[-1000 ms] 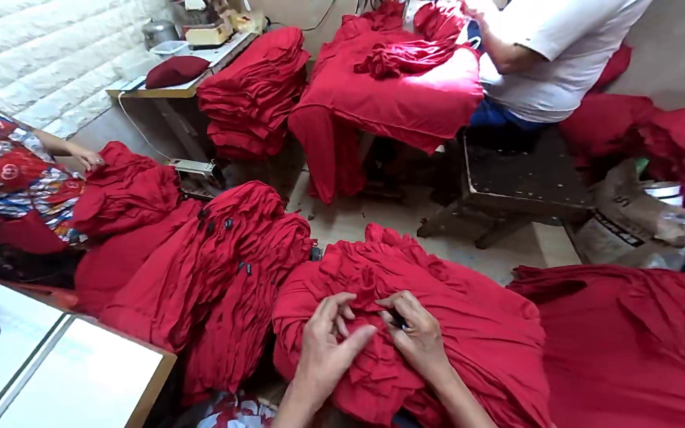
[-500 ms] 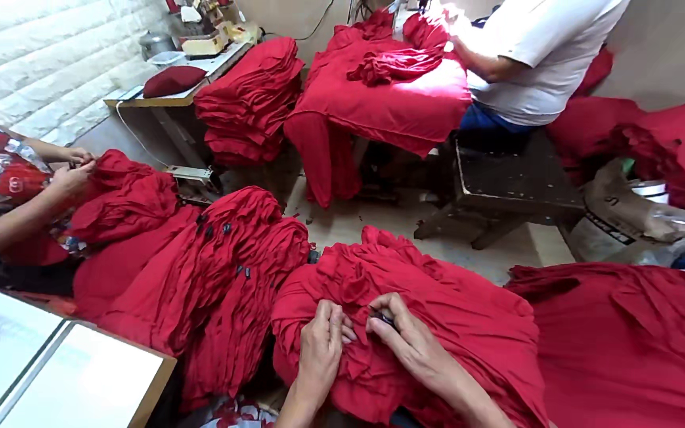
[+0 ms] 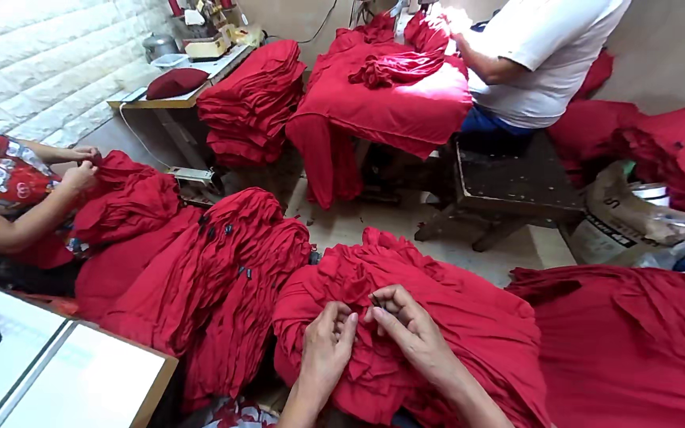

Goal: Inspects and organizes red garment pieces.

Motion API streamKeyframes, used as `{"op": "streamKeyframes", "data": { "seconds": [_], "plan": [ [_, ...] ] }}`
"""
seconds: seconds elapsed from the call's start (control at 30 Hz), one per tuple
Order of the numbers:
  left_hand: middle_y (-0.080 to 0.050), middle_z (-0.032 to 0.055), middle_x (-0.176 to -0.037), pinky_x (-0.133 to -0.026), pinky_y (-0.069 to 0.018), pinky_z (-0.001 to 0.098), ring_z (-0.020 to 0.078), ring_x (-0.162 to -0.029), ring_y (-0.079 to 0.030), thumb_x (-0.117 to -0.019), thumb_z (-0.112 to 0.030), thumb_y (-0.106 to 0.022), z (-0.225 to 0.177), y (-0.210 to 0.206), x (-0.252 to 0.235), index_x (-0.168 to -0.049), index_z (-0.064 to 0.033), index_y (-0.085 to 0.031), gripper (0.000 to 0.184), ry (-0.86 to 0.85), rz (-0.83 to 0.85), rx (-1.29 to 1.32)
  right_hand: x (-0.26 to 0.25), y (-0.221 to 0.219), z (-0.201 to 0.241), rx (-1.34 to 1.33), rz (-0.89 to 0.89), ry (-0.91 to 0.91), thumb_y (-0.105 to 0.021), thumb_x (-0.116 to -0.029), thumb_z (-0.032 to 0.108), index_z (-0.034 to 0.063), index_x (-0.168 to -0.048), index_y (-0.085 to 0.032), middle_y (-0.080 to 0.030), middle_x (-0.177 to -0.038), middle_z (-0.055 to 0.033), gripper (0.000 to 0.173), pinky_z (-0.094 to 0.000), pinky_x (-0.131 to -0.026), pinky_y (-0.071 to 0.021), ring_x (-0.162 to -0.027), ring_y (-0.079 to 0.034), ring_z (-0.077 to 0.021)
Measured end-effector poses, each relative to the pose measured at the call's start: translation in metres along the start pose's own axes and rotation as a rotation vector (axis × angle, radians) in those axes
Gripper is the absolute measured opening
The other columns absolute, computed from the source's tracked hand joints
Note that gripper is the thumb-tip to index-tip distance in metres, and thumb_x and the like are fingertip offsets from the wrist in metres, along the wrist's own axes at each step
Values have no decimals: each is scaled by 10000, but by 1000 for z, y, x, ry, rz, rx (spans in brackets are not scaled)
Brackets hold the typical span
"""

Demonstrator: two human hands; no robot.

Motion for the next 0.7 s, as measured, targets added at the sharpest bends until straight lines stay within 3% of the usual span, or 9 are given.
{"op": "streamKeyframes", "data": {
  "seconds": [0.07, 0.17, 0.27, 0.37, 0.5, 0.6, 0.7],
  "plan": [
    [-696, 16, -794, -663, -583, 251, 74, -664, -666, -1033, -154, -540, -1, -2, -1, -1001, -28, -685, 195, -30, -3, -109, 3, -5, -12, 96, 38, -107, -544, -1035, 264, 42, -1216, -592, -711, -953, -8, 290, -254, -706, -570, -794, -675, -78],
    [-693, 0, -766, -663, -588, 252, 78, -660, -677, -1061, -126, -464, 4, -3, -1, -1007, -21, -642, 213, 42, 44, -71, 9, -6, -24, 245, 77, -221, -558, -1039, 281, 30, -1257, -596, -723, -999, -41, 334, -282, -780, -559, -836, -681, -78],
    [-695, -9, -770, -661, -596, 246, 73, -668, -687, -1070, -121, -442, 6, -2, 1, -1009, -26, -623, 213, 51, 41, -35, 9, -7, -30, 346, 78, -142, -574, -1014, 330, 109, -1177, -629, -699, -902, 16, 280, -278, -702, -558, -769, -661, -69],
    [-692, 18, -798, -636, -611, 247, 82, -647, -689, -1075, -115, -441, 2, -1, 2, -1015, -5, -617, 217, -8, -7, -54, 7, -8, -26, 483, 123, -101, -564, -1015, 362, 141, -1139, -671, -713, -887, 11, 275, -359, -713, -565, -799, -686, -117],
    [-672, 98, -916, -633, -604, 246, 100, -654, -671, -1058, -105, -479, -9, 0, 2, -1022, 39, -646, 224, -125, -86, -150, 1, -15, -14, 665, 185, -90, -583, -1009, 328, 116, -1099, -695, -720, -867, -60, 256, -489, -716, -565, -805, -712, -234],
    [-661, 109, -938, -665, -589, 242, 113, -703, -666, -1043, -110, -504, -12, 0, 1, -996, 22, -667, 215, -175, -129, -195, -2, -21, -3, 775, 180, -9, -605, -994, 281, 91, -1034, -705, -710, -815, -91, 218, -515, -671, -564, -766, -717, -284],
    [-664, 111, -949, -630, -599, 244, 101, -663, -669, -1061, -116, -474, -8, 2, 1, -1029, 41, -653, 240, -130, -124, -148, -1, -23, 0, 793, 152, 40, -604, -989, 253, 96, -987, -708, -693, -757, -89, 188, -507, -630, -553, -715, -710, -282]
  ]
}}
Point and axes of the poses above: each hand's wrist, its own x-axis away from the middle knuckle, its own y-axis out of the back of the hand, z = x × y, the point moved 10 cm from there along -x, towards the middle knuckle
